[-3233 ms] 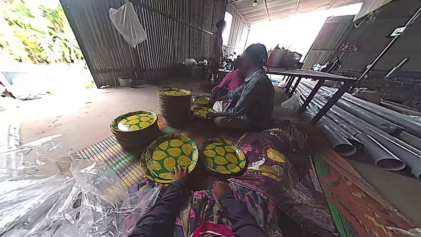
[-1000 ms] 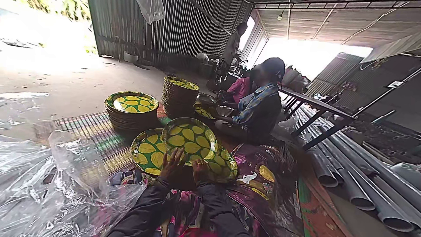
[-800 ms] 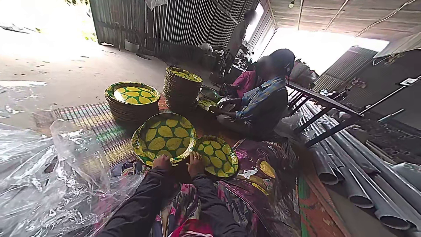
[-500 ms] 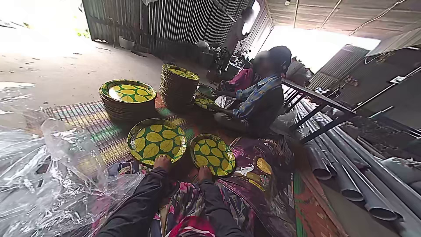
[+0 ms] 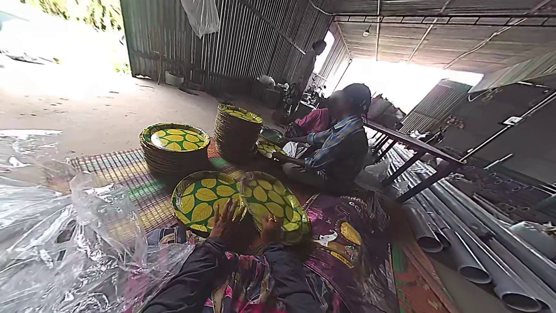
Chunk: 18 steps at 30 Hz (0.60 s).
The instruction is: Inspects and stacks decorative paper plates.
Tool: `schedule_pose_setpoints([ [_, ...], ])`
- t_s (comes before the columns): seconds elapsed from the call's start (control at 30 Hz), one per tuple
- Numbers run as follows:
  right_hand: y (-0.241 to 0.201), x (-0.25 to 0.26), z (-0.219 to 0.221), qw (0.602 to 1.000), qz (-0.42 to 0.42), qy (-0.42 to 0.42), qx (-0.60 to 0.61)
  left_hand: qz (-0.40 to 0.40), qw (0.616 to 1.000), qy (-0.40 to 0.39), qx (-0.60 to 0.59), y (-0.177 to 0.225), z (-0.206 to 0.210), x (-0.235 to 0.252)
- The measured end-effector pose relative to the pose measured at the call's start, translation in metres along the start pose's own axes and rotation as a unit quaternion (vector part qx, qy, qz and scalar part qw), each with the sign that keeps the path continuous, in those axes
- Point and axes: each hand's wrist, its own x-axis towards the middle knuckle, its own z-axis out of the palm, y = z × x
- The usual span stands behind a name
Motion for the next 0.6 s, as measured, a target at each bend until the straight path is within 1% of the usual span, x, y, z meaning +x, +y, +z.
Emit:
schedule_pose_setpoints([
  [0.03,-0.009,0.002,0.003,0.998,-0.053,0.035,0.002,0.048,0.998,0.037,0.029,0.003,-0.002,0.001],
  [0.07,-0.02,0.006,0.003,0.996,-0.087,0.031,-0.009,0.071,0.996,0.03,0.045,0.006,-0.007,0.003],
  [0.1,-0.03,0.01,0.005,0.994,-0.109,0.014,-0.012,0.07,0.996,0.009,0.056,0.005,-0.008,0.003],
  [0.13,-0.038,0.015,0.006,0.994,-0.107,-0.025,-0.012,0.043,0.997,-0.02,0.057,0.001,-0.006,0.002],
  [0.17,-0.041,0.018,0.012,0.994,-0.095,-0.047,-0.008,-0.009,0.995,-0.085,0.045,-0.004,-0.006,0.002],
  [0.2,-0.039,0.018,0.021,0.996,-0.073,-0.054,0.0,-0.079,0.978,-0.19,0.043,-0.01,-0.011,0.006],
  [0.23,-0.035,0.017,0.027,0.996,-0.03,-0.079,0.016,-0.145,0.946,-0.285,0.048,-0.017,-0.014,0.012],
  [0.27,-0.03,0.016,0.029,0.99,0.031,-0.136,0.011,-0.203,0.905,-0.37,0.052,-0.025,-0.017,0.019],
  [0.3,-0.021,0.014,0.032,0.979,0.085,-0.188,0.001,-0.249,0.868,-0.427,0.05,-0.032,-0.018,0.024],
  [0.33,-0.009,0.009,0.038,0.965,0.127,-0.23,-0.01,-0.279,0.845,-0.455,0.046,-0.038,-0.014,0.024],
  [0.37,0.005,0.001,0.045,0.951,0.155,-0.267,-0.029,-0.291,0.835,-0.466,0.045,-0.041,-0.01,0.023],
  [0.43,0.027,-0.014,0.055,0.925,0.176,-0.328,-0.071,-0.285,0.833,-0.472,0.05,-0.039,-0.005,0.022],
  [0.5,0.031,-0.019,0.05,0.913,0.187,-0.348,-0.098,-0.272,0.832,-0.482,0.049,-0.035,-0.002,0.022],
  [0.6,0.033,-0.017,0.045,0.911,0.179,-0.356,-0.11,-0.261,0.832,-0.488,0.047,-0.031,0.002,0.019],
])
